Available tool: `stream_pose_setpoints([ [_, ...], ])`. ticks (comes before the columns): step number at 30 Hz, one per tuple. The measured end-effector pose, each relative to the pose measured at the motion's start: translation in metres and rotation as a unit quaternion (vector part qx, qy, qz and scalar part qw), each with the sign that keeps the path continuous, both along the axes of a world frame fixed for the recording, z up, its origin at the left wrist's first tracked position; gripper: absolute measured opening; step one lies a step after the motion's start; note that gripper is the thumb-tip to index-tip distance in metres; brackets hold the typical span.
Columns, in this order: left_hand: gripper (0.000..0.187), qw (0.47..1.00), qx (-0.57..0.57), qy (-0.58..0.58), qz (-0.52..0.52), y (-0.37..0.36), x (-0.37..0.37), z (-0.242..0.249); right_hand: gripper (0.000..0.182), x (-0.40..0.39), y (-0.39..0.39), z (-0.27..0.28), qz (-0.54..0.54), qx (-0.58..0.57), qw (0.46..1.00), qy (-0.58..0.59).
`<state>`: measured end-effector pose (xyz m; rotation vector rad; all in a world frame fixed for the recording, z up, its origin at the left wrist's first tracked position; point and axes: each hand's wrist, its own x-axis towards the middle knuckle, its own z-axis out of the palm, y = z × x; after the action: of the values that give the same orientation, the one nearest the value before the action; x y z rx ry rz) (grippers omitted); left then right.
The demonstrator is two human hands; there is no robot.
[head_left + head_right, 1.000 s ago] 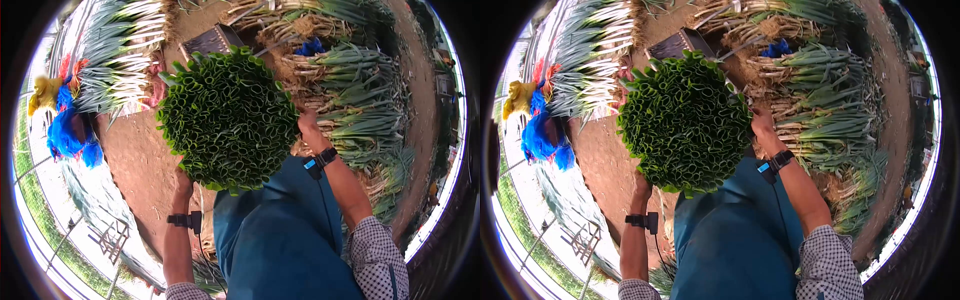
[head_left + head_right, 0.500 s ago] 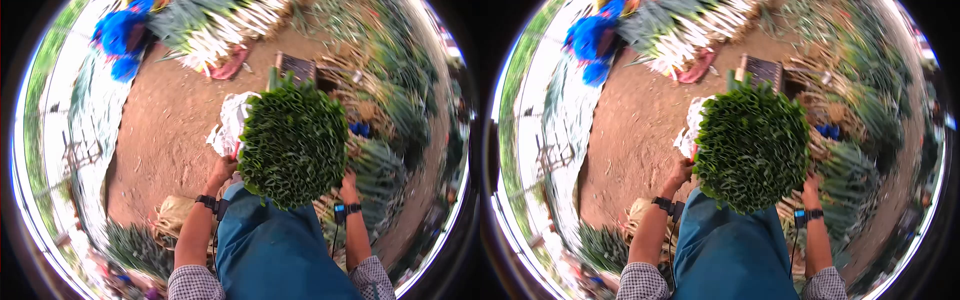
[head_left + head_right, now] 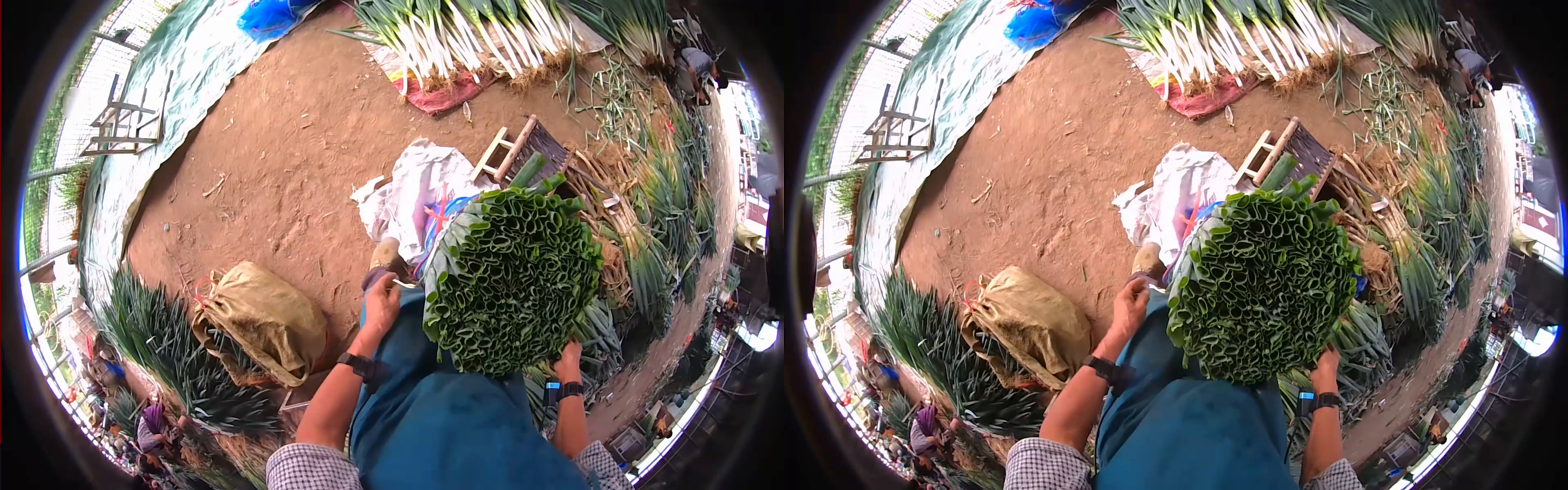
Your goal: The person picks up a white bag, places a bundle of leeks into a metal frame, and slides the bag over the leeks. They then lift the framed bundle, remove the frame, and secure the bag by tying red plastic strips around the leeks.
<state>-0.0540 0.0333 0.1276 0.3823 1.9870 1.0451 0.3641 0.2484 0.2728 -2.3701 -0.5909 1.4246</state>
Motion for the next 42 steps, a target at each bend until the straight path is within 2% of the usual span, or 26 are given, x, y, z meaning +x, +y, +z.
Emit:
stream_pose_setpoints([
  [6, 0.066, 0.994, -0.092, -0.043, -0.037, 0.039, -0.002, 0.036, 0.04, 0.054, -0.01, -0.03, 0.026, -0.015, 1.0, -0.003],
  [7, 0.052, 0.993, -0.081, -0.055, -0.068, 0.041, -0.007, 0.029, 0.041, 0.059, -0.009, -0.031, 0.025, -0.017, 1.0, -0.007],
  [10, 0.034, 0.965, -0.102, -0.143, -0.193, 0.06, -0.036, 0.022, 0.041, 0.057, -0.01, -0.029, 0.051, -0.012, 0.999, 0.014],
  [11, 0.026, 0.98, -0.028, -0.063, -0.186, 0.058, -0.036, 0.015, 0.041, 0.057, -0.011, -0.029, 0.056, -0.01, 0.998, 0.021],
  [14, 0.024, 0.976, -0.02, -0.14, -0.165, 0.064, -0.05, 0.02, 0.04, 0.055, -0.011, -0.026, 0.063, -0.004, 0.998, 0.031],
  [15, 0.026, 0.984, -0.029, -0.087, -0.155, 0.066, -0.055, 0.031, 0.038, 0.055, -0.012, -0.027, 0.051, 0.002, 0.998, 0.029],
  [18, 0.031, 0.99, -0.058, -0.122, -0.027, 0.076, -0.066, 0.028, 0.033, 0.055, -0.011, -0.029, 0.025, 0.015, 0.999, 0.041],
  [19, 0.033, 0.993, -0.014, -0.114, -0.015, 0.071, -0.062, 0.006, 0.031, 0.053, -0.011, -0.029, 0.026, 0.017, 0.998, 0.049],
  [22, 0.029, 0.954, 0.057, -0.289, 0.054, 0.076, -0.041, -0.046, 0.027, 0.044, -0.009, -0.022, 0.056, 0.014, 0.996, 0.061],
  [23, 0.029, 0.945, 0.034, -0.321, -0.047, 0.092, -0.052, -0.01, 0.026, 0.038, -0.008, -0.017, 0.053, 0.007, 0.997, 0.047],
  [26, 0.034, 0.915, -0.011, -0.369, -0.163, 0.104, -0.052, -0.002, 0.024, 0.043, -0.006, -0.016, 0.048, -0.006, 0.998, 0.035],
  [27, 0.021, 0.93, -0.008, -0.35, -0.111, 0.105, -0.047, 0.002, 0.025, 0.045, -0.006, -0.017, 0.044, -0.008, 0.998, 0.036],
  [29, 0.02, 0.918, 0.029, -0.396, 0.015, 0.096, -0.046, 0.006, 0.025, 0.046, -0.006, -0.016, 0.03, -0.014, 0.999, 0.036],
  [31, 0.02, 0.884, 0.079, -0.439, 0.141, 0.089, -0.041, 0.014, 0.027, 0.044, -0.004, -0.014, 0.025, -0.023, 0.998, 0.046],
  [34, 0.022, 0.827, 0.174, -0.498, 0.192, 0.082, -0.029, 0.002, 0.027, 0.047, -0.004, -0.014, 0.034, -0.025, 0.998, 0.04],
  [37, 0.029, 0.838, 0.101, -0.514, 0.154, 0.091, -0.035, 0.0, 0.026, 0.056, -0.004, -0.019, 0.046, -0.027, 0.998, 0.031],
  [40, 0.037, 0.805, -0.019, -0.587, 0.086, 0.12, -0.062, 0.004, 0.027, 0.059, -0.003, -0.017, 0.089, -0.057, 0.994, 0.022],
  [41, 0.044, 0.805, -0.031, -0.583, 0.105, 0.132, -0.059, -0.003, 0.028, 0.062, -0.004, -0.017, 0.106, -0.062, 0.992, 0.024],
  [42, 0.046, 0.825, -0.056, -0.558, 0.066, 0.139, -0.063, -0.01, 0.028, 0.065, -0.004, -0.018, 0.123, -0.068, 0.99, 0.026],
])
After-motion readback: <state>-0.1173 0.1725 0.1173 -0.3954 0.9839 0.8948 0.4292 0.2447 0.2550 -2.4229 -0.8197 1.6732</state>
